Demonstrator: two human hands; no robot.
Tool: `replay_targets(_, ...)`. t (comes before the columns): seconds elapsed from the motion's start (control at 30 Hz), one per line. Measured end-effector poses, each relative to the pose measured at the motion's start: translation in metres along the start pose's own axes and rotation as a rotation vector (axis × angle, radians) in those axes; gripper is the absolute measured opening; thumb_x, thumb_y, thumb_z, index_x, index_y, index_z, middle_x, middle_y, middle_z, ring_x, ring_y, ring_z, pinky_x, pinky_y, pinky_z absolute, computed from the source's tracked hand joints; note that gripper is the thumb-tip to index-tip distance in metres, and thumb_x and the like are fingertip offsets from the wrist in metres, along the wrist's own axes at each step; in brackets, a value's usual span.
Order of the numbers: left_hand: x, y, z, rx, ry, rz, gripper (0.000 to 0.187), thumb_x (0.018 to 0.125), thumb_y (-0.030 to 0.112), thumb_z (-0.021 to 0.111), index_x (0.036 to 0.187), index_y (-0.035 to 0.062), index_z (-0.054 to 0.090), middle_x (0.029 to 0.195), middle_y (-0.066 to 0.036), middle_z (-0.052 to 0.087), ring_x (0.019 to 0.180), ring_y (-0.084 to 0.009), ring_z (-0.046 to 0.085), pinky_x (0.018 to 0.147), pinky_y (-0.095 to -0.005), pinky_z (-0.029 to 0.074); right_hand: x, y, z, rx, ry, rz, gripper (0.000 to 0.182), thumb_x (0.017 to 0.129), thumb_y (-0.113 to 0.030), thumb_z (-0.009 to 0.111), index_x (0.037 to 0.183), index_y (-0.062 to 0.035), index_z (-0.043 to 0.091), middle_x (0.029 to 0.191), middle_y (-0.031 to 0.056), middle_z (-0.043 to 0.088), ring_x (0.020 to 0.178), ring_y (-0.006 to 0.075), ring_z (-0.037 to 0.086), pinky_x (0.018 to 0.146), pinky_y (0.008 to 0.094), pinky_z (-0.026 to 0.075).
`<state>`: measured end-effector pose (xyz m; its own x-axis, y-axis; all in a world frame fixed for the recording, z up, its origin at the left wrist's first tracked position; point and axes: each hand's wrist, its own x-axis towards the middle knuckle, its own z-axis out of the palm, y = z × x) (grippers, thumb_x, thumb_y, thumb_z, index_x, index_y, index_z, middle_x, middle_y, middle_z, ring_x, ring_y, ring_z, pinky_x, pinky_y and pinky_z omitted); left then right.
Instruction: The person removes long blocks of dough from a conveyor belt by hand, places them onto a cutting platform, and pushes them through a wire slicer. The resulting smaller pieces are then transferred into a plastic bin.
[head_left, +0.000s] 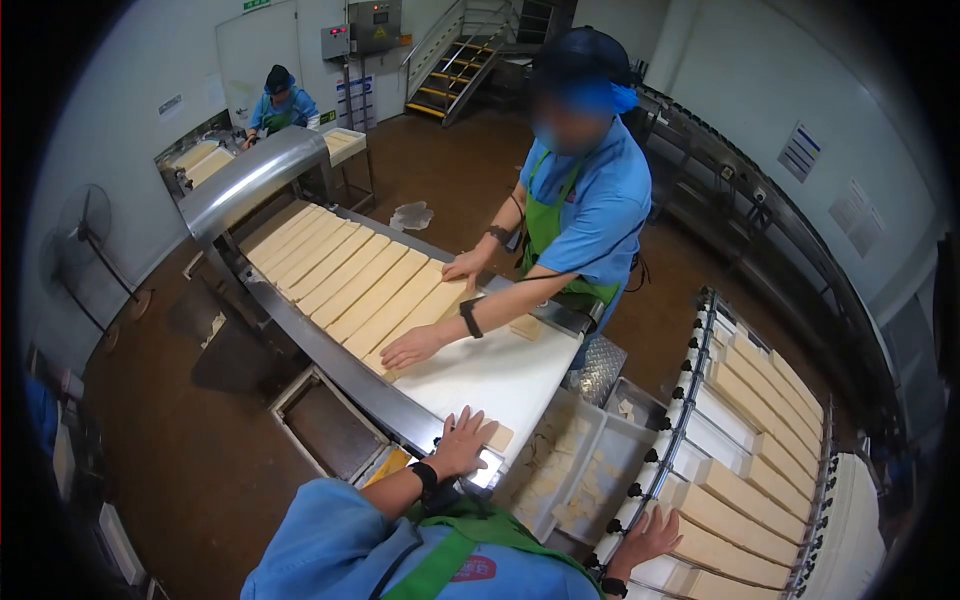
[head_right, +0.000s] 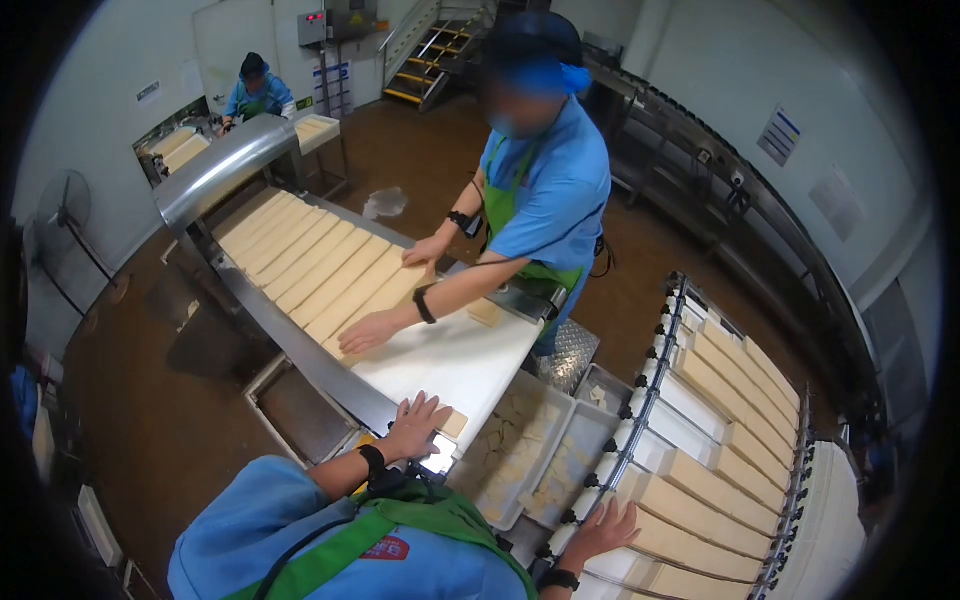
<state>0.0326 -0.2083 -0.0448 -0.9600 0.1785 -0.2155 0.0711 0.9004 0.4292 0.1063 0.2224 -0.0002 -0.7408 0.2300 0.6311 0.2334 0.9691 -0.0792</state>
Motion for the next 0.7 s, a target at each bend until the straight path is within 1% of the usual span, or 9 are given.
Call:
replay_targets(0.1,-0.001,-0.003,0.004,-0.006,0.035,0.023,0.106,0.073,0.039,0.087,0.162,0.0249,0.032,0.167,-0.016,0.029,0.157,-0.0451,0.015,0.122,-0.0658,0.015,-0.001,0.002,0.002,0.001,0.011,-0.012,0.029,0.096,-0.021,0.069,0.124,-0.0148,0.067,0.144,0.0132,0.055,0.137,0.0338,0.05,0.116,0.062,0.027)
replay_targets(0.23,-0.002,-0.002,0.001,-0.01,0.052,0.017,0.106,0.072,0.039,0.088,0.161,0.0237,0.033,0.165,-0.018,0.031,0.156,-0.0461,0.017,0.122,-0.0651,0.016,0.0,-0.002,-0.001,-0.019,0.001,0.008,0.029,0.096,-0.021,0.069,0.124,-0.0153,0.067,0.145,0.013,0.055,0.137,0.034,0.05,0.115,0.0629,0.028)
replay_targets(0.3,-0.003,-0.002,0.003,-0.018,0.059,0.018,0.105,0.072,0.038,0.088,0.161,0.0234,0.033,0.164,-0.019,0.032,0.156,-0.0459,0.018,0.123,-0.0647,0.016,0.001,-0.004,-0.004,-0.02,-0.038,0.028,0.03,0.096,-0.021,0.069,0.126,-0.017,0.066,0.146,0.015,0.055,0.136,0.0349,0.051,0.116,0.0653,0.028)
replay_targets(0.4,-0.003,-0.001,0.002,-0.019,0.073,0.02,0.103,0.073,0.036,0.088,0.16,0.0228,0.035,0.164,-0.02,0.032,0.156,-0.0457,0.018,0.123,-0.0644,0.017,-0.001,0.0,0.0,-0.013,-0.019,0.029,0.03,0.095,-0.021,0.07,0.125,-0.0166,0.068,0.147,0.0156,0.054,0.137,0.0354,0.051,0.116,0.0663,0.028)
replay_targets(0.47,-0.005,0.002,-0.005,-0.035,0.072,0.017,0.099,0.074,0.032,0.087,0.159,0.0218,0.037,0.163,-0.02,0.034,0.155,-0.0445,0.021,0.122,-0.0632,0.019,-0.001,0.0,0.0,-0.013,-0.018,0.032,0.03,0.095,-0.021,0.07,0.125,-0.0165,0.069,0.147,0.0158,0.054,0.137,0.0356,0.051,0.116,0.0669,0.028)
replay_targets(0.5,-0.006,0.002,-0.004,-0.036,0.062,0.02,0.099,0.074,0.032,0.087,0.159,0.0218,0.037,0.163,-0.02,0.034,0.155,-0.0445,0.021,0.122,-0.0632,0.019,-0.001,-0.001,-0.001,-0.01,-0.015,0.035,0.03,0.095,-0.021,0.07,0.124,-0.0165,0.07,0.147,0.0161,0.054,0.137,0.0358,0.051,0.116,0.0676,0.027)
replay_targets(0.6,-0.007,0.006,0.002,-0.149,0.209,0.238,0.074,0.078,0.011,0.078,0.146,0.0156,0.051,0.151,-0.018,0.047,0.147,-0.0413,0.039,0.118,-0.0504,0.035,0.0,-0.003,-0.003,-0.011,-0.016,0.049,0.027,0.093,-0.02,0.071,0.12,-0.0171,0.072,0.145,0.016,0.055,0.136,0.0357,0.051,0.116,0.069,0.027)
replay_targets(0.63,-0.009,0.009,0.006,-0.151,0.188,0.254,0.074,0.078,0.011,0.078,0.146,0.0156,0.051,0.151,-0.018,0.047,0.147,-0.0413,0.039,0.118,-0.0504,0.035,0.0,-0.002,-0.003,-0.029,-0.023,0.066,0.027,0.093,-0.02,0.071,0.12,-0.0171,0.072,0.145,0.016,0.055,0.136,0.0357,0.051,0.116,0.069,0.027)
replay_targets(0.7,-0.009,0.013,0.007,-0.215,0.208,0.361,0.064,0.079,0.005,0.074,0.139,0.0138,0.056,0.144,-0.016,0.052,0.14,-0.0399,0.046,0.113,-0.0465,0.041,0.001,-0.004,-0.003,-0.029,-0.002,0.029,0.026,0.095,-0.021,0.07,0.121,-0.0178,0.071,0.146,0.0147,0.055,0.137,0.0346,0.05,0.115,0.0651,0.027)
